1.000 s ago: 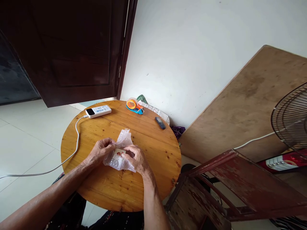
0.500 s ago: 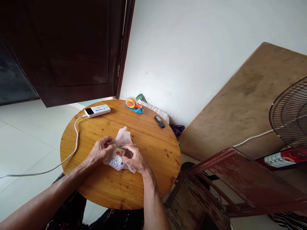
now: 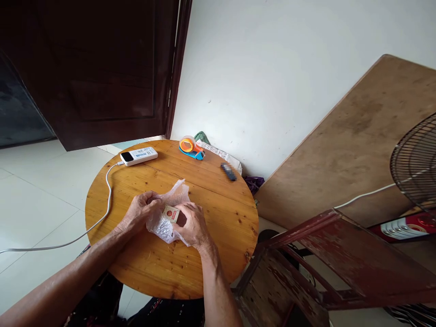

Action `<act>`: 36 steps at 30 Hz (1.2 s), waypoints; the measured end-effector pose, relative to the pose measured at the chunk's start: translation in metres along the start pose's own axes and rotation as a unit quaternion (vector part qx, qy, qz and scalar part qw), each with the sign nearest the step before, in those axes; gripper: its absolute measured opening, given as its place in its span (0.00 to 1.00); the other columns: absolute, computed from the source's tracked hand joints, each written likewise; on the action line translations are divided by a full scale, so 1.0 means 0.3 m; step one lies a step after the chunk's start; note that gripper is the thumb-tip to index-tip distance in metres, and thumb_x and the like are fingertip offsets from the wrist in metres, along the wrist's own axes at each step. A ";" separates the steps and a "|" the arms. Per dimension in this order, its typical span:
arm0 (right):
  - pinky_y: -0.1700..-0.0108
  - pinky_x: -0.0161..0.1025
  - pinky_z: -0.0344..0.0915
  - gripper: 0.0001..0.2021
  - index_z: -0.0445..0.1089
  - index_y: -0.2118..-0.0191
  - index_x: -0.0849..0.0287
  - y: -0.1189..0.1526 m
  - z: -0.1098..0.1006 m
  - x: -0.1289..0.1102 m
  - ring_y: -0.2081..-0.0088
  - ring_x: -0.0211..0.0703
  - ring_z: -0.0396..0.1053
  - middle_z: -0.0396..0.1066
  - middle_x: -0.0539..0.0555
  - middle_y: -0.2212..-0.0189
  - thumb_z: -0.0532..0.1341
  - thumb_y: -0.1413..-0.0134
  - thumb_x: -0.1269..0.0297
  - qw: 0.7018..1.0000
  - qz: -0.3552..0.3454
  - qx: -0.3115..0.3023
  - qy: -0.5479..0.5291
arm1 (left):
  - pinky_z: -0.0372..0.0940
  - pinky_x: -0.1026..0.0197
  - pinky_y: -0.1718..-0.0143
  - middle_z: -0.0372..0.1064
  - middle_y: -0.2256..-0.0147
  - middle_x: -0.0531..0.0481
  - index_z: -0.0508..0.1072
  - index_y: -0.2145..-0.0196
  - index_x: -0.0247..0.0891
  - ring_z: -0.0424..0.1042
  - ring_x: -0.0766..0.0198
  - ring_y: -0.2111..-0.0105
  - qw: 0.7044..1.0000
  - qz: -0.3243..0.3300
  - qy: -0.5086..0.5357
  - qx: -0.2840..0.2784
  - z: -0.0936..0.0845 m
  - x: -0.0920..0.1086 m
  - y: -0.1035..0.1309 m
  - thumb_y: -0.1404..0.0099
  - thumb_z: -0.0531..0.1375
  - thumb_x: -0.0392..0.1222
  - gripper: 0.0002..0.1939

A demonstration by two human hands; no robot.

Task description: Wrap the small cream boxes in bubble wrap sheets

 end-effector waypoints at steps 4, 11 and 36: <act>0.44 0.49 0.59 0.19 0.73 0.53 0.53 0.002 -0.002 0.005 0.48 0.54 0.68 0.75 0.56 0.53 0.66 0.54 0.63 1.000 0.017 0.020 0.003 | 0.58 0.66 0.77 0.64 0.79 0.56 0.70 0.71 0.36 0.62 0.68 0.79 0.999 0.000 0.043 0.030 -0.019 0.000 -0.019 0.48 0.57 0.47 0.12; 0.38 0.54 0.53 0.30 0.67 0.42 0.53 0.009 -0.005 0.038 0.38 0.58 0.58 0.67 0.58 0.42 0.68 0.55 0.59 0.999 0.034 -0.013 0.040 | 0.64 0.52 0.53 0.72 0.56 0.42 0.74 0.59 0.37 0.70 0.53 0.55 0.952 0.218 -0.193 0.095 -0.041 0.041 0.021 0.41 0.55 0.41 0.14; 0.38 0.53 0.56 0.27 0.68 0.44 0.52 0.043 -0.068 0.075 0.39 0.57 0.60 0.67 0.58 0.42 0.68 0.51 0.55 0.999 0.023 -0.005 0.039 | 0.64 0.60 0.65 0.74 0.71 0.45 0.77 0.64 0.40 0.72 0.57 0.70 0.926 0.168 -0.287 -0.181 -0.122 0.124 0.044 0.31 0.52 0.54 0.19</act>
Point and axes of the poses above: each hand's wrist, its own y-axis away from the middle knuckle, its own z-axis out of the palm, x = y × z, the point moved 2 cm from there along -y, towards the middle knuckle
